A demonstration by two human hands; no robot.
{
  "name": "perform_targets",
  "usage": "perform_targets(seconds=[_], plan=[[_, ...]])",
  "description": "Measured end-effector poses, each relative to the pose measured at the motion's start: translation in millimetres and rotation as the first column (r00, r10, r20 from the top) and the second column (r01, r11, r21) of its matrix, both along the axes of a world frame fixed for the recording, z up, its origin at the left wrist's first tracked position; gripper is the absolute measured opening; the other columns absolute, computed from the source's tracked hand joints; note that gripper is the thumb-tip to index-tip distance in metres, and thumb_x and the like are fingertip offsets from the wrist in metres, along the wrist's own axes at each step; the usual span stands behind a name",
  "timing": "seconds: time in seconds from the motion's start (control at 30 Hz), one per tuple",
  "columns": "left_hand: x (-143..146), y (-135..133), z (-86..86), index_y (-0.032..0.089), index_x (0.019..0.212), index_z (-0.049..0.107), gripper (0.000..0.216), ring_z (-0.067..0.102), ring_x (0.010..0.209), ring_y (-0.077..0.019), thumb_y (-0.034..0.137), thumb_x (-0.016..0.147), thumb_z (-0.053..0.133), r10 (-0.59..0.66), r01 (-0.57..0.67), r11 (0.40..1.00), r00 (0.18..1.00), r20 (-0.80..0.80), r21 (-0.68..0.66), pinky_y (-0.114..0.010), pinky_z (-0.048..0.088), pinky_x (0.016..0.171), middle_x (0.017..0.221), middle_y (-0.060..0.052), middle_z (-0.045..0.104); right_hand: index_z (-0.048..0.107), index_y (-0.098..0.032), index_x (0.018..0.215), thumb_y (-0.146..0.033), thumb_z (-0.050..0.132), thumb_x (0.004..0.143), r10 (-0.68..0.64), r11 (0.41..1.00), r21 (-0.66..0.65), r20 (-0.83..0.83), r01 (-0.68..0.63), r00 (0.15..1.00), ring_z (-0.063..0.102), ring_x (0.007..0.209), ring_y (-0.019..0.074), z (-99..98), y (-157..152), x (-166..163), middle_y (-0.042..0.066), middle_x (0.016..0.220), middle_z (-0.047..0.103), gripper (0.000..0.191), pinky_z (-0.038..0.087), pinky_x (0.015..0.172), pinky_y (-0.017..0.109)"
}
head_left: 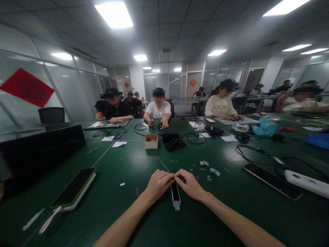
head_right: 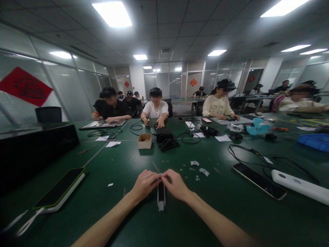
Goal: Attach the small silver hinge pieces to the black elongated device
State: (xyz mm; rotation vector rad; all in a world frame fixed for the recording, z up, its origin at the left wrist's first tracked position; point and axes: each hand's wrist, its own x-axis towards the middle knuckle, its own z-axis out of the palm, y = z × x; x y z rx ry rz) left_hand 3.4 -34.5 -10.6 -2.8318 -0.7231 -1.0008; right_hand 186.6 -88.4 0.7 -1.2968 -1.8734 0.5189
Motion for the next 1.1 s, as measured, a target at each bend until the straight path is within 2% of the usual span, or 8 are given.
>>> perform_targets(seconds=[0.23,0.43,0.67,0.93,1.1], plan=[[0.1,0.8,-2.0,0.02,0.102,0.063,0.023,0.065,0.08,-0.0163,0.029,0.096,0.044,-0.035,0.035,0.999,0.999,0.004,-0.022,-0.031,0.047,0.073,0.092,-0.006,0.07,0.061,-0.019,0.085,-0.028,0.048,0.089,0.001,0.999,-0.046,0.01,0.0,1.0,0.054,0.073,0.0147,7.4,-4.2,-2.3,0.002,0.083,0.058,0.017,0.045,0.064,0.026],[-2.1,2.6,2.0,0.02,0.098,0.063,0.017,0.063,0.083,-0.0168,0.023,0.091,0.048,-0.045,0.045,0.999,0.999,-0.001,-0.015,-0.031,0.047,0.074,0.093,-0.006,0.069,0.06,-0.018,0.085,-0.028,0.046,0.09,0.018,0.999,0.03,0.042,-0.019,0.999,0.054,0.077,0.0152,4.0,-0.3,2.3,0.003,0.085,0.058,0.018,0.046,0.07,0.028],[-11.8,16.7,3.0,0.021,0.092,0.063,0.014,0.061,0.084,-0.0174,0.017,0.084,0.053,0.091,-0.092,0.99,0.996,-0.015,-0.106,-0.032,0.045,0.078,0.092,-0.004,0.068,0.06,-0.018,0.085,-0.027,0.045,0.09,-0.109,0.99,0.108,0.148,0.093,0.983,0.054,0.08,0.0172,-2.9,13.4,24.9,0.005,0.086,0.059,0.019,0.046,0.074,0.032],[-13.3,15.9,6.2,0.021,0.086,0.064,0.009,0.058,0.08,-0.0186,0.02,0.079,0.058,0.178,-0.196,0.96,0.979,-0.104,-0.202,-0.03,0.045,0.073,0.084,-0.003,0.066,0.061,-0.018,0.089,-0.023,0.048,0.087,-0.12,0.993,0.013,0.248,0.12,0.961,0.055,0.086,0.018,-4.4,12.4,26.5,0.006,0.092,0.06,0.015,0.047,0.078,0.033],[-12.3,12.4,10.4,0.021,0.085,0.064,0.009,0.058,0.078,-0.0181,0.021,0.08,0.057,0.181,-0.21,0.95,0.973,-0.141,-0.233,-0.028,0.044,0.07,0.083,-0.002,0.065,0.062,-0.018,0.089,-0.024,0.048,0.087,-0.106,0.993,-0.024,0.253,0.116,0.962,0.055,0.087,0.0179,-3.5,10.8,24.6,0.005,0.092,0.06,0.015,0.048,0.077,0.032]])
